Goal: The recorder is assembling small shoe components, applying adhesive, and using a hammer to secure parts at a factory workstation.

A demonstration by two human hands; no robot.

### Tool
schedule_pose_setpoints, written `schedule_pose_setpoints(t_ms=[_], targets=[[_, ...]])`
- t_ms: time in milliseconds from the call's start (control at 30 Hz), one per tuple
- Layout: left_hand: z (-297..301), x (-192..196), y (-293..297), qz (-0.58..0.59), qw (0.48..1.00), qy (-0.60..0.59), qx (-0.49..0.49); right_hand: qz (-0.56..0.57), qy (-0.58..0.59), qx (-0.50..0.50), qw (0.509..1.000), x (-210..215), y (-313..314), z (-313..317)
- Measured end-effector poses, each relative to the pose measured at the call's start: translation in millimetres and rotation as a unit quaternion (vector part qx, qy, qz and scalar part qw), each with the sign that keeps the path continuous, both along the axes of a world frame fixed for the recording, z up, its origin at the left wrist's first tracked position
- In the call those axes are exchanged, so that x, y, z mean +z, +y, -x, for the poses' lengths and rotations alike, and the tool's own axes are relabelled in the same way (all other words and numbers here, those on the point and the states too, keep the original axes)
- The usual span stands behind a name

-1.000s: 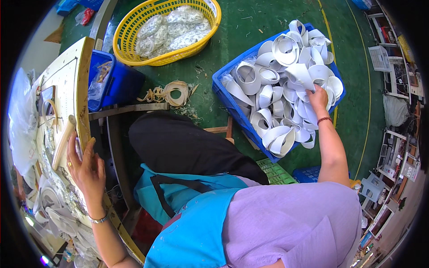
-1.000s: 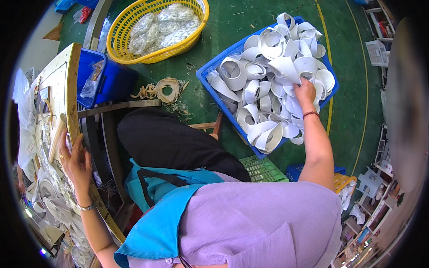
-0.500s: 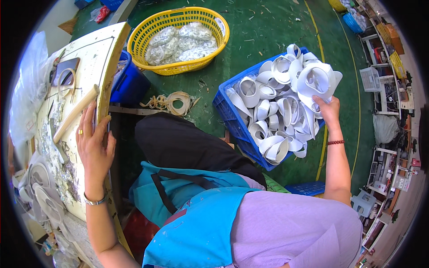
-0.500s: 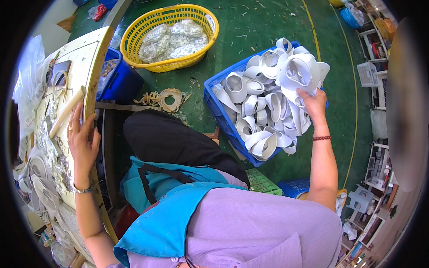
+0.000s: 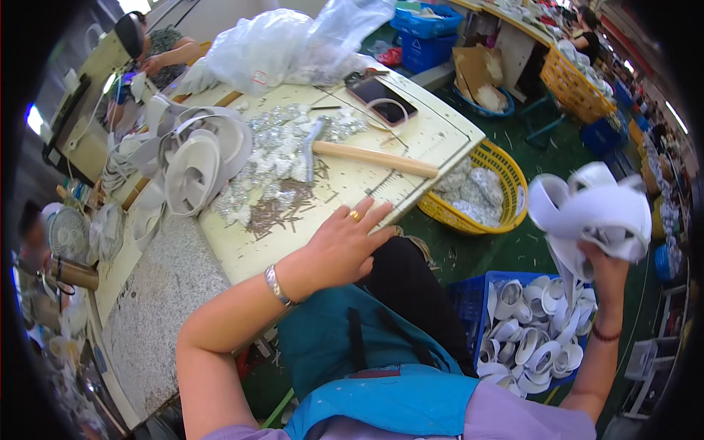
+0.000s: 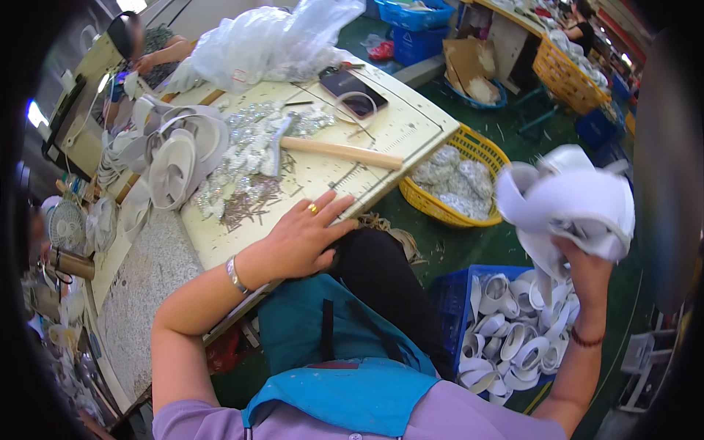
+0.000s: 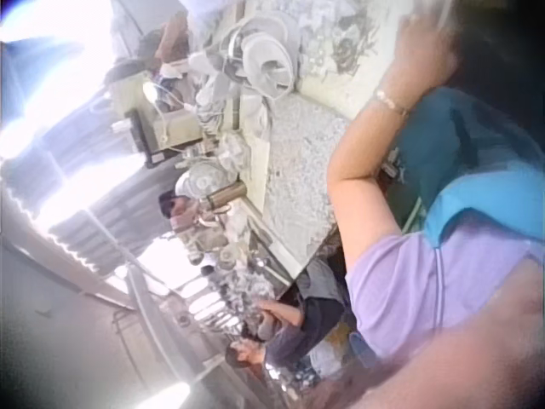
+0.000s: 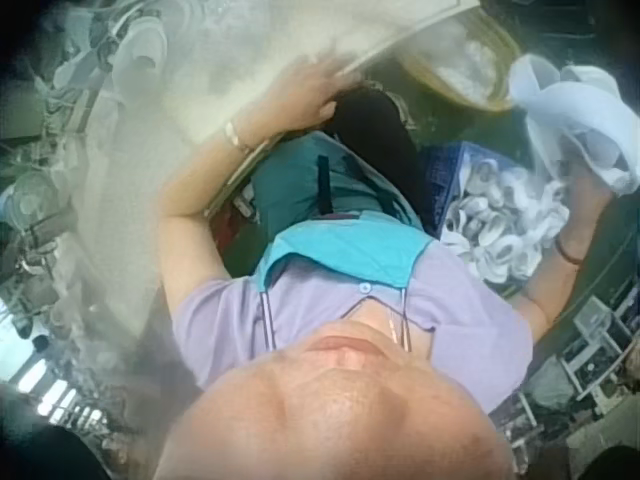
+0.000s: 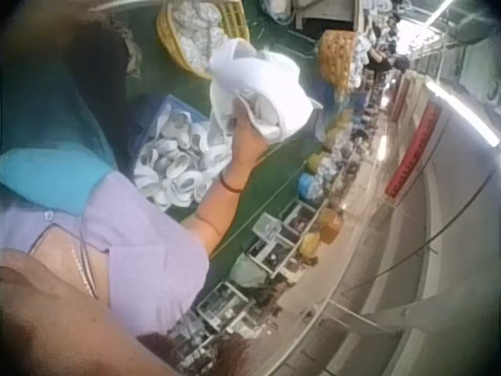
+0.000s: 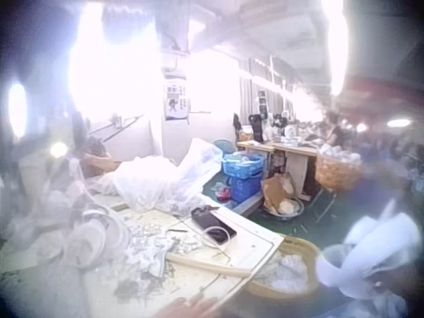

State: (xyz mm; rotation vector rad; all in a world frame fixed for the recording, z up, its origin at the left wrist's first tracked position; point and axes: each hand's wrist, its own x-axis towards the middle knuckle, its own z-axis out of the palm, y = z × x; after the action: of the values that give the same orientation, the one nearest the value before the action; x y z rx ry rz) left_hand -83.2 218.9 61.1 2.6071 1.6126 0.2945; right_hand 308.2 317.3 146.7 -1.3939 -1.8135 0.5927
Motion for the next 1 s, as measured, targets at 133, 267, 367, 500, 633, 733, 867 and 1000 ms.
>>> schedule_pose_setpoints(t_ms=[133, 267, 367, 500, 633, 733, 867, 1000], targets=[[27, 5, -35, 0.031, 0.998, -0.018, 0.042, -0.231, -0.146, 0.224, 0.936, 29, 58, 112], [47, 4, -38, 0.012, 0.994, -0.067, 0.081, -0.146, -0.045, 0.366, 0.918, 66, 75, 264], [51, 4, -30, -0.001, 0.994, -0.082, 0.068, -0.144, -0.045, 0.411, 0.899, 60, 101, 363], [59, 3, -25, 0.005, 0.994, -0.098, 0.044, -0.191, -0.107, 0.414, 0.884, 26, 123, 479], [58, 3, -23, -0.014, 0.994, -0.105, 0.032, -0.14, -0.18, 0.406, 0.885, -35, 140, 544], [60, 2, -31, -0.003, 0.992, -0.121, 0.034, -0.099, -0.234, 0.43, 0.866, -47, 121, 548], [60, -4, -34, -0.003, 0.99, -0.136, 0.029, -0.195, -0.185, 0.401, 0.876, -27, 102, 488], [62, -4, -33, 0.01, 0.989, -0.144, 0.034, -0.274, -0.088, 0.435, 0.854, -24, 98, 357]])
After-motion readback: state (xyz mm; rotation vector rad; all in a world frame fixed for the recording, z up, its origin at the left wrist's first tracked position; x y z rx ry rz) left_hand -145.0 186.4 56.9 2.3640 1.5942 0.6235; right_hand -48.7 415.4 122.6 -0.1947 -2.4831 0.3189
